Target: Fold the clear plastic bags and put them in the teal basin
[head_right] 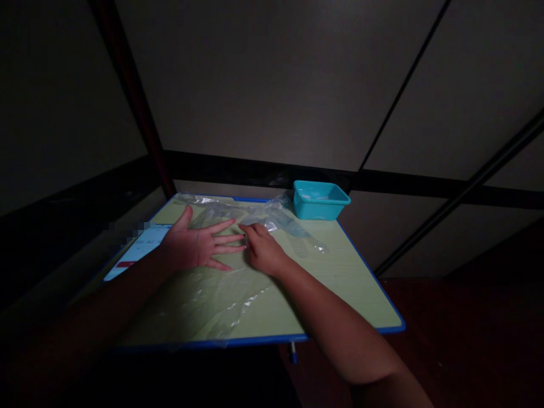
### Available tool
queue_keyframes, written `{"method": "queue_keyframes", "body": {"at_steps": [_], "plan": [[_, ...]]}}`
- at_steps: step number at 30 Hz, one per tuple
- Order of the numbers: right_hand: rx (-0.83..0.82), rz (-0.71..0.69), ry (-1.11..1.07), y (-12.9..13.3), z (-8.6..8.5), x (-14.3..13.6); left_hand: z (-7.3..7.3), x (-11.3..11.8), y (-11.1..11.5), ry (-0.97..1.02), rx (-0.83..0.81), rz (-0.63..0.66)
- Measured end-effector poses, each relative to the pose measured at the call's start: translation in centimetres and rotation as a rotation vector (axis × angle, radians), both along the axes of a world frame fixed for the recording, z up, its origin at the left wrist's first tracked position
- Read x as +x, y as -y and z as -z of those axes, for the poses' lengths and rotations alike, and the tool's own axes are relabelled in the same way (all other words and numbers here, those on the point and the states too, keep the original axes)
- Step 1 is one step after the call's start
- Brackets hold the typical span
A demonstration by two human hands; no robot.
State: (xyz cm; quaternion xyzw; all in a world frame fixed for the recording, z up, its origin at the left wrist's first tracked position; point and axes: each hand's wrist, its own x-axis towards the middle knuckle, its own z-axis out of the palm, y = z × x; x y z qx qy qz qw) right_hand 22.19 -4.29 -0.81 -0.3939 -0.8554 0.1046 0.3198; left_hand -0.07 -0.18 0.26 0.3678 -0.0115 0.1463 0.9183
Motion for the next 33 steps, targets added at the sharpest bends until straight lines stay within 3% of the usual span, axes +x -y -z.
{"method": "queue_keyframes", "body": {"at_steps": [2, 5, 8, 11, 13, 16, 20, 22, 25, 28, 33], "plan": [[-0.029, 0.034, -0.134, -0.1, 0.0, -0.2, -0.2, 0.1, 0.1, -0.046, 0.019, -0.029], [-0.208, 0.091, -0.572, -0.2, -0.9, -0.2, -0.5, 0.3, 0.4, -0.149, 0.048, -0.102], [-0.512, -0.088, -1.028, -0.1, -2.5, 0.5, -0.9, 0.4, 0.7, -0.205, 0.066, -0.166], [-0.552, -0.205, -1.208, -0.1, -3.3, 1.2, -1.1, 0.4, 0.9, -0.220, 0.054, -0.204], [-0.555, -0.169, -1.110, -0.3, -2.9, 1.2, -1.2, 0.5, 1.0, -0.231, 0.033, -0.219], [-0.485, -0.030, -0.678, -0.4, -1.3, 0.7, -1.1, 0.8, 0.9, -0.262, 0.021, -0.310], [-0.129, -0.025, -0.105, 0.2, -0.3, -0.2, -0.9, 1.3, 0.4, -0.317, 0.129, -0.768], [-0.019, -0.075, -0.003, 0.7, -0.7, -0.4, -0.8, 1.3, 0.0, -0.306, 0.172, -0.977], [0.026, -0.143, 0.028, 1.2, -1.3, -0.5, -0.9, 0.9, -0.4, -0.259, 0.132, -1.113], [-0.031, -0.176, 0.135, 1.2, -1.3, -0.3, -0.8, 0.4, -0.6, -0.216, 0.033, -1.043], [-0.257, -0.117, 0.340, 0.9, -0.3, 0.1, -0.6, 0.3, -0.4, -0.086, -0.024, -0.693]]}}
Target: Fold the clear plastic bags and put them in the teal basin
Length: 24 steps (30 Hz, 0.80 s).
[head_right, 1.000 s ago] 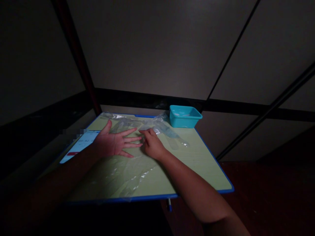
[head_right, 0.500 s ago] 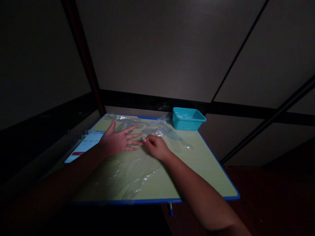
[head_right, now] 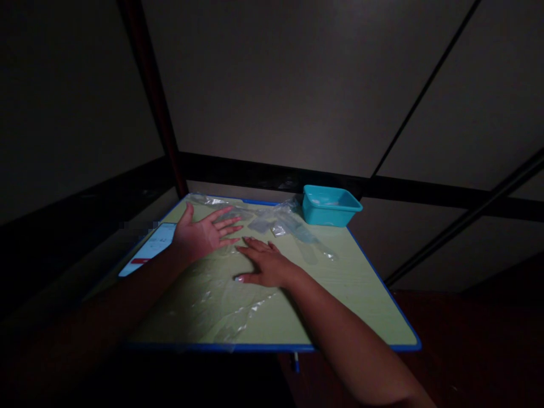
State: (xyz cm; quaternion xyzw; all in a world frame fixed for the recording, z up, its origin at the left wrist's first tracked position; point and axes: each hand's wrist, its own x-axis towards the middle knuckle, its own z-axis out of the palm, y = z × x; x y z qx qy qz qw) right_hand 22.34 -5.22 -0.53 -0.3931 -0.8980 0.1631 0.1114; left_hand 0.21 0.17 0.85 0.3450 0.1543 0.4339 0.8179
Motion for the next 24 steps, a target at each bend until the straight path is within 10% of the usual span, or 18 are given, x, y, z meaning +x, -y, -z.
{"method": "queue_keyframes", "body": {"at_steps": [4, 10, 18, 24], "plan": [[-0.061, 0.010, 0.032, 0.0, -0.1, 0.0, -0.3, 0.2, 0.4, 0.024, 0.019, 0.100], [-0.024, 0.000, -0.013, 0.1, -0.5, -0.1, -0.7, 0.0, 0.5, 0.051, -0.027, -0.073], [0.007, -0.004, -0.037, -0.2, 0.0, 0.1, -1.1, -0.2, 1.2, -0.028, -0.052, 0.174], [0.058, 0.116, -0.659, -0.8, -0.3, -0.1, -1.0, -0.1, 0.4, -0.024, 0.012, -0.053]]}}
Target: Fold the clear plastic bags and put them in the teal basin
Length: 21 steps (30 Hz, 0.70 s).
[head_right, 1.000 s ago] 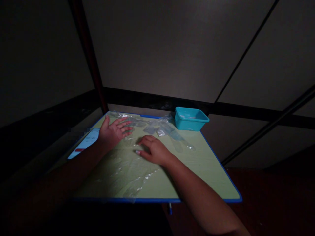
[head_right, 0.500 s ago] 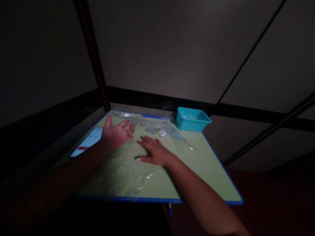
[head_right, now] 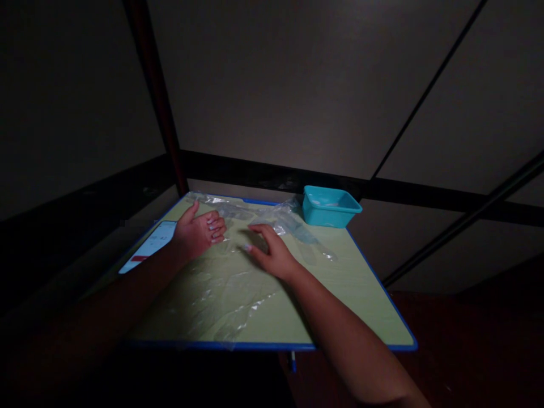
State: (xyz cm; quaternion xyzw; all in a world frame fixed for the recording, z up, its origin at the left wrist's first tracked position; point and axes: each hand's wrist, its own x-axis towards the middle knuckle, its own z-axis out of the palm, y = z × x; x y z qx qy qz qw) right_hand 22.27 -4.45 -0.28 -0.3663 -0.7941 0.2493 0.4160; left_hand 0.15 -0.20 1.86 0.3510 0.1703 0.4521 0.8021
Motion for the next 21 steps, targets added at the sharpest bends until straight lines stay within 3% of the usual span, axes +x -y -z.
{"method": "queue_keyframes", "body": {"at_steps": [2, 4, 7, 10, 12, 15, 18, 21], "plan": [[-0.131, 0.044, -0.245, -0.5, 0.0, 0.2, 0.2, 0.1, -0.3, -0.045, 0.009, -0.038], [-0.206, 0.088, -0.329, -1.0, 0.1, 0.5, 0.5, 0.3, -0.4, -0.144, 0.052, -0.080], [-0.030, 0.206, -0.102, -1.3, 0.4, 0.9, 1.1, 1.0, 0.0, -0.477, 0.271, -0.305], [0.108, 0.220, 0.241, -1.0, 0.4, 1.1, 1.6, 1.9, 1.2, -0.817, 0.668, -0.539], [0.023, 0.152, 0.465, -0.6, 0.3, 1.0, 2.0, 2.4, 2.1, -0.973, 0.911, -0.469], [-0.186, -0.003, 0.772, 0.0, 0.2, 0.9, 2.6, 2.6, 3.2, -1.248, 1.117, -0.150], [-0.300, -0.057, 0.894, 0.1, 0.0, 0.8, 3.2, 2.4, 3.5, -1.470, 1.131, 0.124], [-0.346, -0.039, 0.914, 0.1, -0.2, 0.8, 3.7, 1.9, 3.1, -1.605, 1.099, 0.121]]}}
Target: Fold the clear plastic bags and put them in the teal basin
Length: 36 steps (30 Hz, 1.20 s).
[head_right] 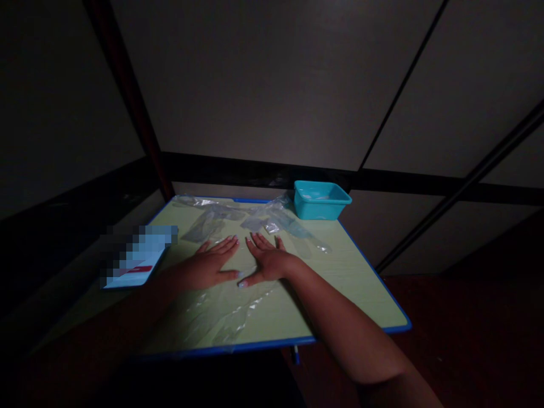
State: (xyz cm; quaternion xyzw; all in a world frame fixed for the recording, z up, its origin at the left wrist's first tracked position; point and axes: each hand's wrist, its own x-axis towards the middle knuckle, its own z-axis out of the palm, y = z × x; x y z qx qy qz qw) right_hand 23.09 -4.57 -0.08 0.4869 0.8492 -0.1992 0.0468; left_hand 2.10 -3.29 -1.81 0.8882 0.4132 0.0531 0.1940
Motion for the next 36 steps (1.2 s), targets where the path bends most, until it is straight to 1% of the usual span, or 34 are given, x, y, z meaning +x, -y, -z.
{"method": "queue_keyframes", "body": {"at_steps": [1, 4, 5, 6, 8, 10, 12, 14, 18, 20, 22, 24, 26, 29, 34, 36], "plan": [[-0.007, 0.005, 0.005, 0.0, 0.0, 0.0, 0.1, -0.1, -0.2, -0.018, 0.034, -0.072], [-0.012, 0.008, 0.008, -0.1, -0.1, 0.1, 0.3, -0.6, -1.1, -0.076, 0.161, -0.354], [-0.012, 0.008, 0.004, -0.1, -0.1, 0.1, 0.3, -0.7, -1.4, -0.086, 0.204, -0.423], [-0.014, 0.010, 0.003, -0.1, -0.1, 0.2, 0.3, -0.8, -1.6, -0.085, 0.247, -0.469], [-0.019, 0.019, 0.004, -0.1, 0.0, 0.2, 0.1, -0.9, -1.7, -0.062, 0.306, -0.495], [-0.020, 0.032, 0.008, -0.1, -0.1, 0.2, -0.2, -0.8, -1.6, -0.028, 0.321, -0.480], [-0.016, 0.048, 0.013, -0.1, -0.1, 0.1, -0.3, -0.6, -1.2, 0.007, 0.285, -0.426], [-0.010, 0.066, 0.020, -0.2, -0.1, 0.1, -0.4, -0.3, -0.9, 0.044, 0.227, -0.319], [-0.005, 0.087, 0.042, -0.6, 0.0, 0.4, -0.2, -0.2, -0.6, 0.057, 0.111, -0.054], [0.004, 0.091, 0.043, -0.6, 0.0, 0.5, 0.1, -0.3, -0.7, 0.050, 0.080, 0.016], [0.028, 0.088, 0.030, -0.6, 0.0, 0.5, 0.3, -0.4, -0.8, 0.040, 0.060, 0.030], [0.049, 0.063, 0.008, -0.3, 0.0, 0.4, 0.4, -0.5, -0.9, 0.010, 0.037, 0.014], [0.032, 0.009, 0.001, 0.0, -0.1, 0.2, 0.5, -0.6, -1.1, -0.034, 0.021, 0.005], [-0.017, -0.057, 0.023, 0.2, -0.1, 0.0, 0.5, -0.7, -1.3, -0.095, 0.041, 0.013], [0.057, -0.017, 0.022, 0.5, -0.8, 0.0, 0.5, -0.9, -1.8, -0.242, 0.125, 0.013], [0.081, -0.005, 0.030, 0.8, -1.1, -0.1, 0.2, -0.9, -1.9, -0.263, 0.178, 0.012]]}}
